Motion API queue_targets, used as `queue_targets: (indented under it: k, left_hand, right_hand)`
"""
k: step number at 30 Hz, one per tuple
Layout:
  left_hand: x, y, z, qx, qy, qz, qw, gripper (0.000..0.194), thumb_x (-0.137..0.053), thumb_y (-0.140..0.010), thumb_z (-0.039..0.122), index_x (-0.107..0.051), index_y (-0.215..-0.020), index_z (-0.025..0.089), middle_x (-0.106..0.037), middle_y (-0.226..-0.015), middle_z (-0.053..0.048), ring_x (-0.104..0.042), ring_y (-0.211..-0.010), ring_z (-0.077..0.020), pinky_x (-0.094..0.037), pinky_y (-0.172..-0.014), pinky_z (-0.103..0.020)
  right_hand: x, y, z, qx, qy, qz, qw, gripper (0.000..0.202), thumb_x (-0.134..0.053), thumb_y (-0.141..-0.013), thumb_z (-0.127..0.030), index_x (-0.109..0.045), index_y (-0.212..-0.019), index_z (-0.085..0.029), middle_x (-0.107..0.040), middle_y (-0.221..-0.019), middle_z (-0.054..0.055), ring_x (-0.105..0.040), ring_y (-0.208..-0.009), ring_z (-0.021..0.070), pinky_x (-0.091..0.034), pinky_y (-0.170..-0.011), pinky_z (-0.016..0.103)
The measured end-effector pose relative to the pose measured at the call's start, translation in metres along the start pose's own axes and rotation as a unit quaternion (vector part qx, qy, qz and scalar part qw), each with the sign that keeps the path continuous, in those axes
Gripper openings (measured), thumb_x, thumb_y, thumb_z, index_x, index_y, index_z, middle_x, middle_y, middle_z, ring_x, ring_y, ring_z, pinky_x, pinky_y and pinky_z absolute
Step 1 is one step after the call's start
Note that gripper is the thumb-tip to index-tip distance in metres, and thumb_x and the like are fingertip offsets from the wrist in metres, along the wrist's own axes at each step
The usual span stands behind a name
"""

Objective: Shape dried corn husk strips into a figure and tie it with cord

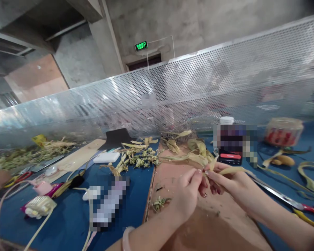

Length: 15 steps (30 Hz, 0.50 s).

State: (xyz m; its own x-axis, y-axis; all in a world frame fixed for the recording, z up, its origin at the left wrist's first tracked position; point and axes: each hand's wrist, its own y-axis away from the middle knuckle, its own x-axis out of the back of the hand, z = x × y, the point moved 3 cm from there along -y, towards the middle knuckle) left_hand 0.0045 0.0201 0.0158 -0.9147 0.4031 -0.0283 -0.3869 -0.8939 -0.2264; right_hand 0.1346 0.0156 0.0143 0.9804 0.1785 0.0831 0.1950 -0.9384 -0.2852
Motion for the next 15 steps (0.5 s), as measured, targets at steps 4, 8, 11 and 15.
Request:
queue_targets:
  k: [4, 8, 11, 15]
  left_hand:
    - [0.001, -0.003, -0.002, 0.023, 0.037, -0.063, 0.997, 0.032, -0.041, -0.082, 0.032, -0.063, -0.067, 0.014, -0.059, -0.065, -0.005, -0.053, -0.065, -0.0159, -0.040, -0.066, -0.027]
    - [0.006, -0.002, -0.004, 0.054, 0.048, -0.037, 0.997, 0.026, -0.051, -0.078, 0.034, -0.068, -0.067, 0.017, -0.060, -0.064, -0.005, -0.052, -0.066, -0.0174, -0.039, -0.064, -0.029]
    - [0.007, -0.001, 0.000, 0.069, 0.050, -0.049, 0.995, 0.025, -0.058, -0.075, 0.037, -0.069, -0.065, 0.017, -0.056, -0.062, -0.003, -0.043, -0.060, -0.0134, -0.034, -0.058, -0.026]
    - [0.006, 0.000, 0.001, 0.102, 0.078, -0.086, 0.988, 0.021, -0.064, -0.070, 0.035, -0.071, -0.073, 0.015, -0.047, -0.055, 0.001, -0.034, -0.052, -0.0079, -0.028, -0.053, -0.023]
  right_hand:
    - [0.004, -0.002, -0.002, 0.003, 0.042, -0.011, 0.999, 0.025, -0.053, -0.080, -0.040, -0.059, -0.072, -0.018, -0.054, -0.062, 0.001, -0.049, -0.054, 0.0133, -0.039, -0.049, 0.025]
    - [0.006, -0.005, -0.002, 0.000, 0.045, -0.015, 0.999, 0.029, -0.054, -0.080, -0.041, -0.059, -0.065, -0.017, -0.053, -0.061, 0.001, -0.048, -0.052, 0.0118, -0.040, -0.049, 0.024]
    - [0.008, -0.005, 0.001, -0.008, 0.014, -0.007, 1.000, 0.028, -0.056, -0.078, -0.042, -0.062, -0.066, -0.018, -0.057, -0.071, 0.003, -0.049, -0.053, 0.0118, -0.042, -0.048, 0.024]
    - [0.013, -0.004, 0.002, -0.024, 0.009, 0.017, 1.000, 0.028, -0.062, -0.072, -0.044, -0.065, -0.066, -0.017, -0.061, -0.095, 0.008, -0.056, -0.068, 0.0168, -0.048, -0.054, 0.026]
